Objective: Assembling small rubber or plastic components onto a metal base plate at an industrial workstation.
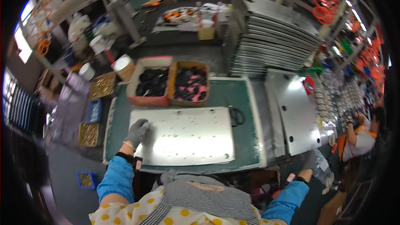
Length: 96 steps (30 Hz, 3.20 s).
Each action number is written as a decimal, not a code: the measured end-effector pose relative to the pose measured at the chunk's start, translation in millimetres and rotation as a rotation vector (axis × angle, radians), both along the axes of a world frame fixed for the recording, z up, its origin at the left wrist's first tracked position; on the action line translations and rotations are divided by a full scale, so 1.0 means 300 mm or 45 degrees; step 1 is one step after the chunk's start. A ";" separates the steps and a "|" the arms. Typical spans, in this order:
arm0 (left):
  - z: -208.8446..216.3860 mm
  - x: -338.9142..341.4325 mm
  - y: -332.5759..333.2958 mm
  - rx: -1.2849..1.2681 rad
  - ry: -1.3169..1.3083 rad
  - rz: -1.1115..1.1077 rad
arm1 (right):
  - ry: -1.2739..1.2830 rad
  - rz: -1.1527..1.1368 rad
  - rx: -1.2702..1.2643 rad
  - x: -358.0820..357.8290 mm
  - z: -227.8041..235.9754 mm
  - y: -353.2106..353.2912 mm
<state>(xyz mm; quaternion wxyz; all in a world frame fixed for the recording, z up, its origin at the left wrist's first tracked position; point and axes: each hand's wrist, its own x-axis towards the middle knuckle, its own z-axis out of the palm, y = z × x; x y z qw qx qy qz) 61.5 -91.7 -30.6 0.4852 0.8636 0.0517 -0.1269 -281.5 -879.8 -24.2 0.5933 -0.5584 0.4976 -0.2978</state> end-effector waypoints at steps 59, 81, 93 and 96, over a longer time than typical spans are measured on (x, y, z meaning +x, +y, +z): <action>-0.038 -0.113 0.162 0.192 0.466 0.061 | 0.019 2.213 -2.049 1.729 0.272 1.862; -0.015 -0.140 0.186 0.040 0.320 -0.065 | 1.066 1.945 -2.214 1.803 0.137 2.013; 0.009 -0.113 0.220 -0.050 0.401 -0.195 | -0.394 2.085 -1.562 1.510 0.210 2.018; 0.029 -0.107 0.218 -0.083 0.457 -0.191 | -0.208 2.379 -1.318 1.313 0.113 2.103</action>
